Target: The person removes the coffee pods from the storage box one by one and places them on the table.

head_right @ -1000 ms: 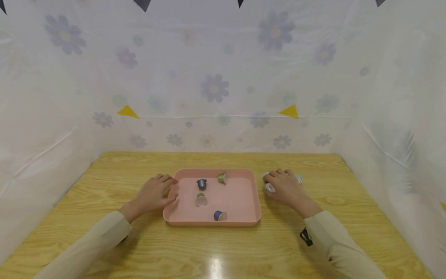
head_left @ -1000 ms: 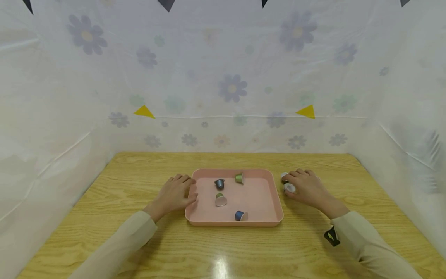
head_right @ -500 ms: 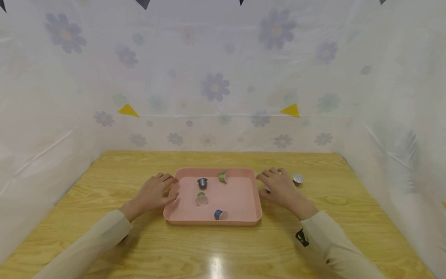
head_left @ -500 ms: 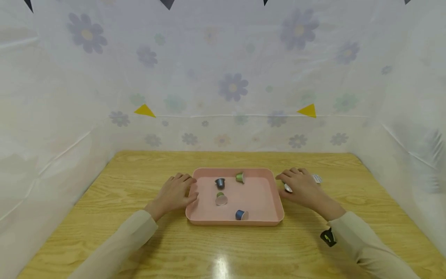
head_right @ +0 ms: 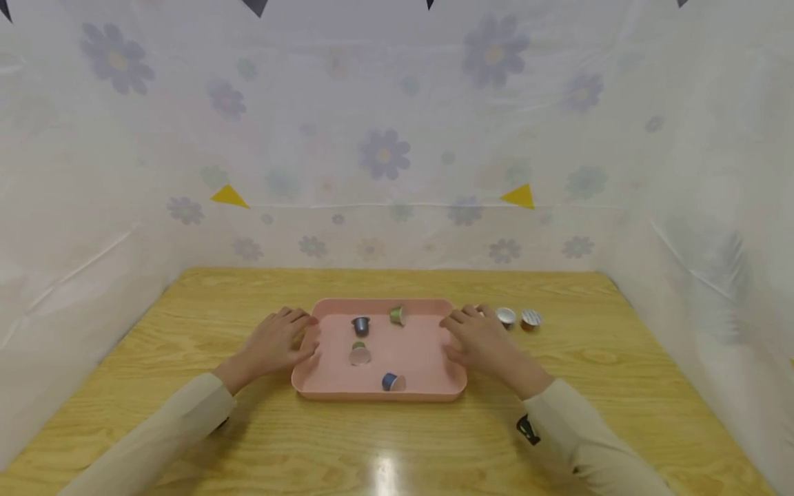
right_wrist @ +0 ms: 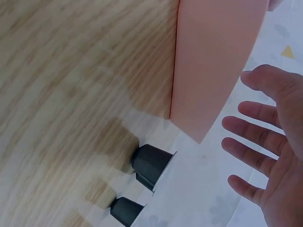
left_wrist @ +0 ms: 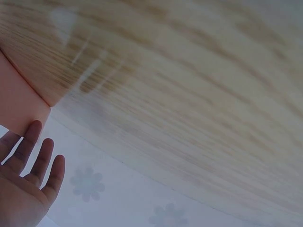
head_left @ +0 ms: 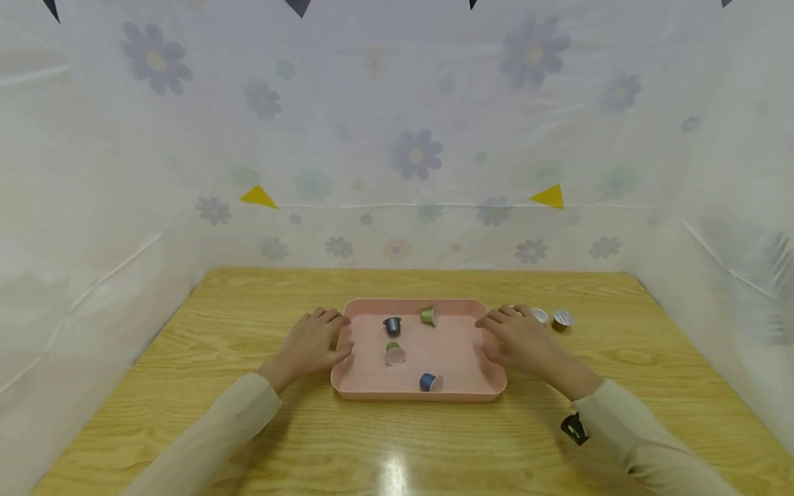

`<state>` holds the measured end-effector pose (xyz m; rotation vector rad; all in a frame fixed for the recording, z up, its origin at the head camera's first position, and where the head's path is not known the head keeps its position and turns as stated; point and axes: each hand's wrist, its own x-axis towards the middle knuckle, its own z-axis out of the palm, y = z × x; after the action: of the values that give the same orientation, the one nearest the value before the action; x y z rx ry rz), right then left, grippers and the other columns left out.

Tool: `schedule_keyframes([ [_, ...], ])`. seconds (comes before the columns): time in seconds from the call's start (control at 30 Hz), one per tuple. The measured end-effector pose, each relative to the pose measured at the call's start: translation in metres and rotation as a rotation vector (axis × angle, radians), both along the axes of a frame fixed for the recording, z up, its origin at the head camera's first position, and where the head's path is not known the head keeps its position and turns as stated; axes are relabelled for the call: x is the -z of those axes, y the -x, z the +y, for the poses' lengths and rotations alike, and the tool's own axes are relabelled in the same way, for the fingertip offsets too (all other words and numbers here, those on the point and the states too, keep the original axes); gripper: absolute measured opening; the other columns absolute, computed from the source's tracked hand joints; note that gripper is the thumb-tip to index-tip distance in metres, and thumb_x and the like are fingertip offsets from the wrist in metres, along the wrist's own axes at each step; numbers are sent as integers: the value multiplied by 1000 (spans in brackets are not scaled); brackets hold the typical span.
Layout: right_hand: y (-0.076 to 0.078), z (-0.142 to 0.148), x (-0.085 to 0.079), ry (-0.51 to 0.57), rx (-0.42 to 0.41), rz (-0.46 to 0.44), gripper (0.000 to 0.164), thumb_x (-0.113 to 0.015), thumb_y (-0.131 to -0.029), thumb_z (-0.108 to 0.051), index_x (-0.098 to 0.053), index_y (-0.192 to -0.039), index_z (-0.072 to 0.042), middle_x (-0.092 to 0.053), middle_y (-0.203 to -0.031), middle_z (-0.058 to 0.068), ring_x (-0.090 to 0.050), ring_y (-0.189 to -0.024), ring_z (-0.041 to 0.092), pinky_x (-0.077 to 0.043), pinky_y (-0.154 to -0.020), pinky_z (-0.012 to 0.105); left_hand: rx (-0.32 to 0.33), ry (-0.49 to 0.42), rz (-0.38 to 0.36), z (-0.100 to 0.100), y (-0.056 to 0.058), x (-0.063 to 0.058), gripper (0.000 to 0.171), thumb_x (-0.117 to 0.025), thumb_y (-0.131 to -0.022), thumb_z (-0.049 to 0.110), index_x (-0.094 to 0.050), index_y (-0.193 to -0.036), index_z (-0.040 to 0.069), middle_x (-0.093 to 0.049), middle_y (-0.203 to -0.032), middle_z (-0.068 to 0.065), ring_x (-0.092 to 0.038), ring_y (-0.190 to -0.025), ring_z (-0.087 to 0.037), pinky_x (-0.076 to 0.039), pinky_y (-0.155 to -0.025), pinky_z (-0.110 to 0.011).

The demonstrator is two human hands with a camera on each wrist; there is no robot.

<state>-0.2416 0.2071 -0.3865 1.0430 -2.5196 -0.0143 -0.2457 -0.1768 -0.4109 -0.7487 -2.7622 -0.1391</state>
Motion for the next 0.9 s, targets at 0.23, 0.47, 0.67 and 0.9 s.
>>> schedule_keyframes([
  [0.23,-5,-9,1,-11,-28,-10,40,-74,-72,-32,-63,-106,-14,-63,-100,0,-57,-96,23,-43,-85,46,-4,1,0,0,0,1,44,-56,-84,42,-61,-115,12,-59,-113,-4,-53,-102,-25,-45,-85,-47],
  [0.47,-7,-15,3,-6,-67,-5,37,-73,-73,-31,-63,-105,-15,-62,-99,-1,-57,-94,20,-44,-79,41,-6,-7,-6,1,0,0,44,-56,-84,42,-61,-115,11,-59,-113,-5,-53,-103,-26,-44,-85,-48],
  [0.67,-8,-23,5,-22,-123,33,37,-73,-73,-34,-63,-102,-14,-63,-95,-1,-58,-91,20,-46,-77,41,-7,1,-5,1,0,0,44,-55,-84,43,-61,-115,12,-59,-113,-4,-53,-103,-25,-45,-85,-47],
  [0.9,-11,-32,6,-14,-145,20,34,-71,-75,-37,-64,-100,-15,-64,-93,-3,-57,-88,17,-45,-76,39,-5,0,11,1,-1,0,43,-57,-83,42,-61,-113,12,-59,-111,-4,-53,-101,-25,-45,-83,-46],
])
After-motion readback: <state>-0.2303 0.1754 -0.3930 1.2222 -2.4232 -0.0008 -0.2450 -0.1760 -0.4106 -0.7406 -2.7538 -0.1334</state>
